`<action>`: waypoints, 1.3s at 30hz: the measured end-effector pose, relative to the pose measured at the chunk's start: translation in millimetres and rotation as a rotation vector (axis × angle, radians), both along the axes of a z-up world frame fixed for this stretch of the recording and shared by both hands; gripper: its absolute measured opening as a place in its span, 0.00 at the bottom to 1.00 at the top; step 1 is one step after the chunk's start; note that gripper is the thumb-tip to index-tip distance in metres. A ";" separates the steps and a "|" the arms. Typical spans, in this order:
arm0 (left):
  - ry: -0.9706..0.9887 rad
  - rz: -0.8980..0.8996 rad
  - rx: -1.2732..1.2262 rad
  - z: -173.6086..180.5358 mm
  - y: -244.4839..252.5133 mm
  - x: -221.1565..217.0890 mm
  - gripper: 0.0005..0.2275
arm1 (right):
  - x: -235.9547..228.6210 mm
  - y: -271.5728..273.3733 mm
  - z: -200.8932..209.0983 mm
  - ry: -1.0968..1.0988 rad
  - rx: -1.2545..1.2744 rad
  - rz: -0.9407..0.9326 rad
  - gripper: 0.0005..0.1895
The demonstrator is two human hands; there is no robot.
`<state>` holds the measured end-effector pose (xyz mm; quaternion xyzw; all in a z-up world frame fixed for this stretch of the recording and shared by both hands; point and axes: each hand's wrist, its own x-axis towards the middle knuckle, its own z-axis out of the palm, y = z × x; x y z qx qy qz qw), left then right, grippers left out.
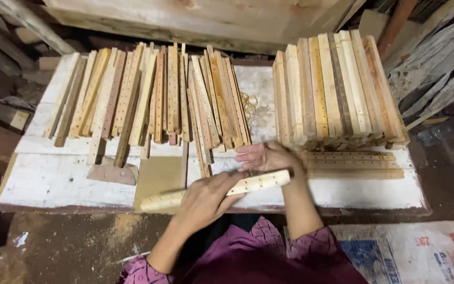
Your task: Stacking and organizing wooden slats on a workbench
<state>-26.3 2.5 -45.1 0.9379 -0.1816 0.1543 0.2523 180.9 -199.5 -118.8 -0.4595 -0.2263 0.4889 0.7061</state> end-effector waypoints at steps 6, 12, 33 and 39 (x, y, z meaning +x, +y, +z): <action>0.387 0.462 -0.428 31.3 -2.1 -10.5 0.19 | -54.2 14.5 62.4 -0.676 -0.133 -0.444 0.29; 0.448 0.285 -0.151 58.9 21.6 -3.7 0.18 | -55.7 0.9 41.6 -0.585 -0.133 -0.601 0.31; 0.074 0.534 -1.144 -1.2 16.1 56.7 0.22 | -121.6 40.3 56.2 -0.544 -0.268 -0.345 0.11; 0.255 0.426 -0.257 21.8 33.0 26.7 0.19 | -55.7 52.2 78.3 -0.520 -0.153 -0.709 0.33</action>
